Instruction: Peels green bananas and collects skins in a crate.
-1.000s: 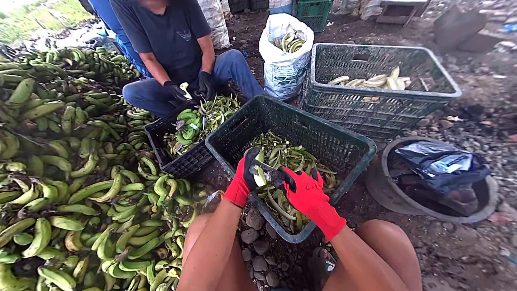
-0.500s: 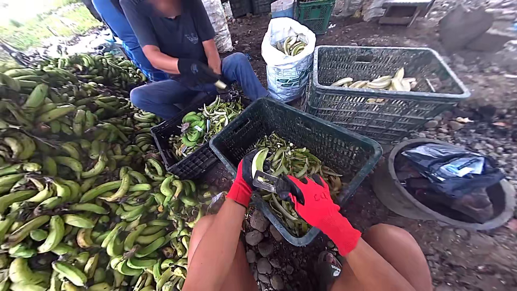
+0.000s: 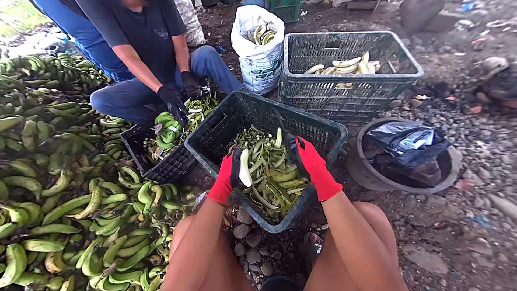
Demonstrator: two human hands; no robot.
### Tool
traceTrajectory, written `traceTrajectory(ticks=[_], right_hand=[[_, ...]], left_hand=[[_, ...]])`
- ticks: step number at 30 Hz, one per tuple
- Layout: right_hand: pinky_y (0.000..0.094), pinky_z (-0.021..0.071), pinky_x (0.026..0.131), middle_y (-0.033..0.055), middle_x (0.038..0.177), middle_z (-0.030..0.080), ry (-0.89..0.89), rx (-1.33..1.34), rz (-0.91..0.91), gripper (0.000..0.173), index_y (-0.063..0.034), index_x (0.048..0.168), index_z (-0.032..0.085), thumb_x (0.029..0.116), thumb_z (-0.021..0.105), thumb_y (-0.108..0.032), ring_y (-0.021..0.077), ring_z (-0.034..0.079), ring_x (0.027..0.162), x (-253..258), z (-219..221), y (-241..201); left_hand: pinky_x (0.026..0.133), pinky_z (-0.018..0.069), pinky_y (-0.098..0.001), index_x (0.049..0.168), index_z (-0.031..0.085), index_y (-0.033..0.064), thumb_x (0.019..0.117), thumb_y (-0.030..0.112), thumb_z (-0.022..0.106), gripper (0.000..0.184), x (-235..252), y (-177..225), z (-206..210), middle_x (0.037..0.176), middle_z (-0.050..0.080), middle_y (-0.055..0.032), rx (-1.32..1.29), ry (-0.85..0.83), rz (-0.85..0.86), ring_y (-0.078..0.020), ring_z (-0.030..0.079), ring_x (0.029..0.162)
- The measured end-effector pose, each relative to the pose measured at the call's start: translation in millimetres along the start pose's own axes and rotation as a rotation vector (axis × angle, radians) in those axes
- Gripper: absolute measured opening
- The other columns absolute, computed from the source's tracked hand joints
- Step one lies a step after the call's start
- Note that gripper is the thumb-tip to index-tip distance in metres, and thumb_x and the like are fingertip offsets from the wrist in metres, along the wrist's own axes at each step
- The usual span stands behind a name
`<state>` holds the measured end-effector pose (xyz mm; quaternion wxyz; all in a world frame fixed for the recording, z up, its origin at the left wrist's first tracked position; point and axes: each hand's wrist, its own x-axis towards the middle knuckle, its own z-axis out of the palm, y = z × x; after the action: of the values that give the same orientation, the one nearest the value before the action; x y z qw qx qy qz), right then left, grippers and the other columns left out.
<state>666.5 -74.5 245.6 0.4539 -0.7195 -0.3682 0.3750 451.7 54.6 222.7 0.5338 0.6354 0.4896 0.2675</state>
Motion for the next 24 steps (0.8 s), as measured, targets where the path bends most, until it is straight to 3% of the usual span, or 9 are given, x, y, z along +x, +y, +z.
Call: traceTrajectory(ticks=[3, 4, 6, 8, 10, 13, 15, 16, 24], right_hand=[[0.0331, 0.0547, 0.063, 0.0060, 0.089, 0.065, 0.091, 0.235, -0.068, 0.040, -0.0120, 0.140, 0.054, 0.1116, 0.039, -0.036, 0.0147, 0.062, 0.070, -16.5, -34.5, -13.8], [0.0255, 0.0540, 0.058, 0.0009, 0.083, 0.063, 0.106, 0.354, -0.105, 0.038, -0.0129, 0.139, 0.053, 0.1118, 0.039, -0.036, 0.0087, 0.060, 0.065, -21.0, -40.0, -12.7], [0.0220, 0.0524, 0.054, -0.0022, 0.078, 0.061, 0.117, 0.520, -0.165, 0.037, -0.0205, 0.138, 0.054, 0.1104, 0.041, -0.042, 0.0064, 0.059, 0.060, -25.9, -47.4, -1.2], [0.0226, 0.0513, 0.048, -0.0017, 0.074, 0.061, 0.119, 0.588, -0.231, 0.042, -0.0256, 0.139, 0.055, 0.1084, 0.042, -0.050, 0.0079, 0.058, 0.055, -25.7, -54.8, 11.4], [0.0222, 0.0521, 0.048, -0.0022, 0.072, 0.061, 0.108, 0.668, -0.281, 0.042, -0.0250, 0.139, 0.054, 0.1081, 0.041, -0.050, 0.0075, 0.058, 0.053, -25.7, -59.7, 20.4], [0.0247, 0.0551, 0.057, -0.0007, 0.072, 0.062, 0.034, 0.828, -0.303, 0.038, -0.0148, 0.130, 0.054, 0.1073, 0.046, -0.044, 0.0101, 0.061, 0.059, -27.5, -68.7, 23.5], [0.0239, 0.0565, 0.060, -0.0020, 0.073, 0.064, 0.005, 0.835, -0.352, 0.040, -0.0050, 0.130, 0.051, 0.1077, 0.042, -0.037, 0.0090, 0.063, 0.062, -25.3, -72.8, 28.3], [0.0239, 0.0564, 0.060, -0.0024, 0.074, 0.063, 0.004, 0.812, -0.370, 0.042, -0.0007, 0.133, 0.049, 0.1090, 0.036, -0.033, 0.0086, 0.062, 0.061, -24.8, -73.7, 27.0], [0.0223, 0.0546, 0.056, -0.0012, 0.072, 0.060, -0.036, 0.779, -0.319, 0.041, 0.0006, 0.134, 0.054, 0.1106, 0.039, -0.030, 0.0078, 0.059, 0.058, -31.2, -58.7, 26.6]], left_hand=[[0.087, 0.0520, -0.0440, 0.125, 0.061, -0.0032, 0.1117, 0.026, 0.038, 0.040, 23.7, 12.8, 3.3, 0.108, 0.065, -0.0195, 0.222, -0.108, -0.143, -0.0240, 0.063, 0.095], [0.080, 0.0534, -0.0412, 0.122, 0.061, -0.0021, 0.1116, 0.027, 0.036, 0.040, 33.7, 31.4, 10.8, 0.102, 0.065, -0.0166, 0.175, -0.152, -0.137, -0.0215, 0.063, 0.088], [0.065, 0.0568, -0.0329, 0.112, 0.056, 0.0065, 0.1096, 0.036, 0.029, 0.040, 51.6, 97.2, 37.9, 0.085, 0.064, -0.0060, -0.184, -0.266, -0.080, -0.0145, 0.064, 0.072], [0.068, 0.0595, -0.0331, 0.121, 0.054, 0.0106, 0.1093, 0.043, 0.028, 0.043, 58.2, 174.5, 62.6, 0.089, 0.069, -0.0056, -0.360, -0.347, 0.049, -0.0159, 0.069, 0.074], [0.070, 0.0604, -0.0346, 0.139, 0.048, 0.0119, 0.1106, 0.040, 0.035, 0.042, 52.4, 221.0, 77.7, 0.105, 0.067, -0.0106, -0.202, -0.302, 0.170, -0.0190, 0.069, 0.080], [0.099, 0.0528, -0.0485, 0.155, 0.039, 0.0111, 0.1038, 0.036, 0.057, 0.059, 42.8, 174.0, 78.5, 0.136, 0.060, -0.0180, 0.580, -0.434, 0.416, -0.0278, 0.063, 0.117], [0.112, 0.0351, -0.0665, 0.156, 0.041, 0.0131, 0.0959, 0.046, 0.067, 0.073, 35.9, 96.8, 84.5, 0.152, 0.047, -0.0249, 1.036, -0.660, 0.326, -0.0445, 0.046, 0.138], [0.111, 0.0344, -0.0693, 0.154, 0.046, 0.0147, 0.0950, 0.046, 0.068, 0.070, 33.0, 68.4, 90.2, 0.152, 0.046, -0.0247, 1.194, -0.768, 0.252, -0.0472, 0.045, 0.138], [0.113, 0.0342, -0.0623, 0.144, 0.057, 0.0150, 0.0958, 0.026, 0.066, 0.050, 15.8, 24.5, 78.5, 0.148, 0.054, -0.0146, 1.221, -0.796, 0.191, -0.0371, 0.047, 0.139]])
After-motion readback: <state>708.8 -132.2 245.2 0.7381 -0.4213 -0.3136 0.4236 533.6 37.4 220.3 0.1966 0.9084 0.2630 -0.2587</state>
